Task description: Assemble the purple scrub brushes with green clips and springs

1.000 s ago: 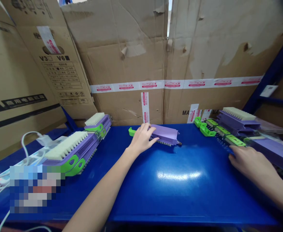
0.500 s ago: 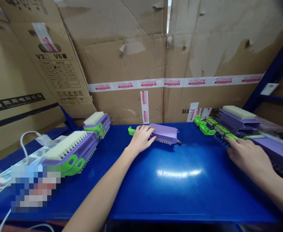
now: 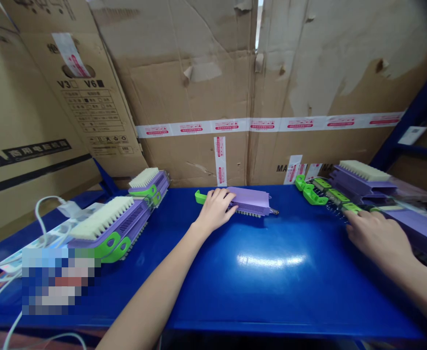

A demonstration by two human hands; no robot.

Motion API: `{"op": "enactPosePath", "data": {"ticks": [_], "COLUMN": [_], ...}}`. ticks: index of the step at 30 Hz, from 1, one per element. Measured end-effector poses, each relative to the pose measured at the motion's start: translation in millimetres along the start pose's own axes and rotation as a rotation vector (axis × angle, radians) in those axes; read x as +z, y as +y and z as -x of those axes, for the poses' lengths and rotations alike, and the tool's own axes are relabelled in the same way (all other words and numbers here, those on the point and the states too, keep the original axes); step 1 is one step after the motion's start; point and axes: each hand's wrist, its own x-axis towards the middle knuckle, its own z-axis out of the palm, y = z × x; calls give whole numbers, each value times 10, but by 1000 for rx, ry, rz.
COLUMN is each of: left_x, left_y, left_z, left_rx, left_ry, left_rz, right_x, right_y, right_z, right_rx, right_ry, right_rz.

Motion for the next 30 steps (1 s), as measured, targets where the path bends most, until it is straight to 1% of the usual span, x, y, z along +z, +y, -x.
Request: {"op": "enactPosePath", "data": {"ticks": [7,14,20,25,27,30], "left_x": [1,23,60,93,104,124], "left_y": [-6,15,87,76,62,49], "left_z": [-2,-12,-31,-32,-32,-36], "left_rx": [7,7,-32,-34,-35,-44], "left_ry": [1,-3,-6,11,20,36], "left_rz": [-29,-79,-145,-188,-206,-231], "right_x": [-7,-13,-30,7,-8,-89], "right_y": [-12,-25,-42,-29,-34,-77], "right_z": [-23,-82,-160,-190,-192,-215], "right_rx": [13,-4,-18,-18,-20,-27], "right_ry": [2,12,-17,-28,-17,19], "right_rz": [12,35,55,64,65,56]}}
